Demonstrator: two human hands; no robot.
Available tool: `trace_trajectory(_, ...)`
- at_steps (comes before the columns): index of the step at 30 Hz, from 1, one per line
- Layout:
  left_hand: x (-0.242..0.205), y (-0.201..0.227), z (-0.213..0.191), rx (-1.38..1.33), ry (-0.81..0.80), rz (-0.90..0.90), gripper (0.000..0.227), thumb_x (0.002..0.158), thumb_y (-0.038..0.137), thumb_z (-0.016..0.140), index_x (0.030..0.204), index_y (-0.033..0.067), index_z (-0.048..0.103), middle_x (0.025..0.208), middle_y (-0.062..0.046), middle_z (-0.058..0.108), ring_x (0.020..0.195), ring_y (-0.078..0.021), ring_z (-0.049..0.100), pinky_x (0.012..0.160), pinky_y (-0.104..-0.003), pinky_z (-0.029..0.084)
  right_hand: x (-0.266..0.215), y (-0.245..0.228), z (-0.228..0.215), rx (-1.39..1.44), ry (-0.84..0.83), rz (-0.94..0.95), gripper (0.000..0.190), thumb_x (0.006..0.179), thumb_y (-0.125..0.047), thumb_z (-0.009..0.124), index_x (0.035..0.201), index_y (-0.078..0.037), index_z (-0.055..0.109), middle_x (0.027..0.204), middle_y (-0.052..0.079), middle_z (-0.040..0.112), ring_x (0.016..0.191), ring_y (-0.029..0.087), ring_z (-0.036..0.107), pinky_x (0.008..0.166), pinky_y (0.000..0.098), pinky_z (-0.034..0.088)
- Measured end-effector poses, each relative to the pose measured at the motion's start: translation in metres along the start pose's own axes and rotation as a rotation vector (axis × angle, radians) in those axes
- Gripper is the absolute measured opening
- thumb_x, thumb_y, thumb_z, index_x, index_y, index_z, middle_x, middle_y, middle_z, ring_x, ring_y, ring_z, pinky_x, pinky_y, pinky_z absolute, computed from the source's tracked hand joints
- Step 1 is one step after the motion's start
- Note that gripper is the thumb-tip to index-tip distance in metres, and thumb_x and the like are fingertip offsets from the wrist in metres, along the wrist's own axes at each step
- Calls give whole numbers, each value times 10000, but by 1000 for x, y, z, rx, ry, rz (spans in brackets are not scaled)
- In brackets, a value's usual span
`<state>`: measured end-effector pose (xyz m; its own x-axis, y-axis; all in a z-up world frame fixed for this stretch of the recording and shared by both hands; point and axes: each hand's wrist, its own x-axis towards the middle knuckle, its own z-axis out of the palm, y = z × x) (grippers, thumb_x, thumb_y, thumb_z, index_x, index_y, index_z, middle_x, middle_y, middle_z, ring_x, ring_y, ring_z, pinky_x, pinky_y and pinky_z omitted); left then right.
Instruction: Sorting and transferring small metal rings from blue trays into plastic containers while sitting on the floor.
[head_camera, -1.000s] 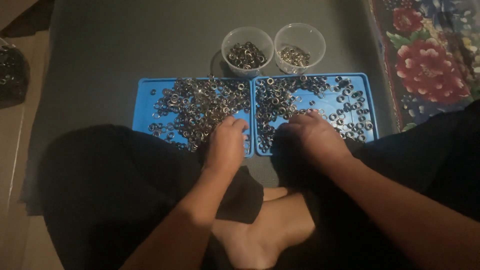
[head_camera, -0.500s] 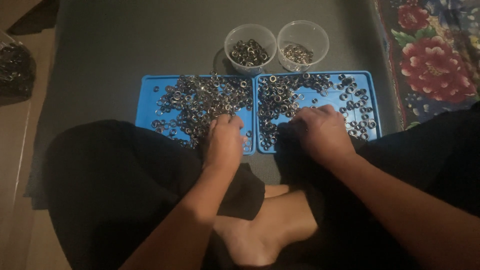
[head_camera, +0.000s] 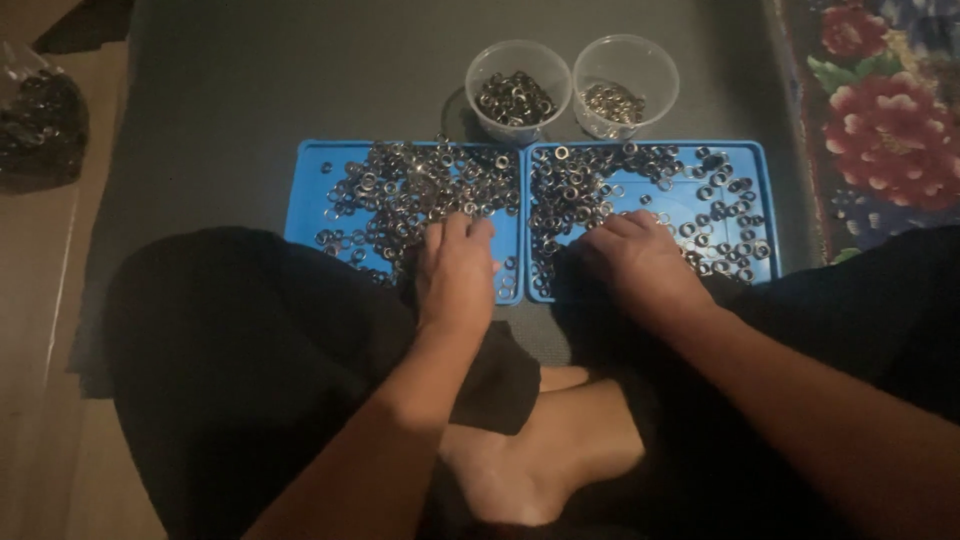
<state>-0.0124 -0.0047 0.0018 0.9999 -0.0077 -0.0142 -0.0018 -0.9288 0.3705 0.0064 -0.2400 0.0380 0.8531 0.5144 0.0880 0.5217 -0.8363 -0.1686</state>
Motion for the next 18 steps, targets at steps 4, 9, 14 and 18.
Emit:
trace_trajectory(4,4,-7,27,-60,62,-140,366,851,369,827,1119,191,653,1123,-9,581,1128,-256,573,903,-403,584,7,-12,-14,4,-137,76,155,995,-194,637,1135,-183,703,1008,54,731,1161,322,671,923,456,555)
trace_trajectory(9,15,9,-10,-494,-34,-587,345,850,156,840,1123,136,630,980,-35,658,904,-219,708,717,-336,623,10,-15,-20,12,-243,150,161,1015,-189,607,1129,-191,720,1069,59,734,1254,335,621,1018,512,504)
trace_trajectory(14,6,2,4,-207,-98,-305,146,919,267,772,1017,191,695,1102,-13,545,1060,-242,581,883,-367,527,12,-14,-22,-61,-301,183,140,998,-224,648,1110,-236,731,1085,8,739,1272,282,613,1037,500,498)
trace_trajectory(18,2,-6,9,52,-42,-65,92,938,299,724,975,241,664,931,16,592,1059,-227,527,904,-369,466,13,-14,-22,-48,-314,208,144,994,-224,659,1123,-231,722,1096,12,739,1280,286,610,1043,504,493)
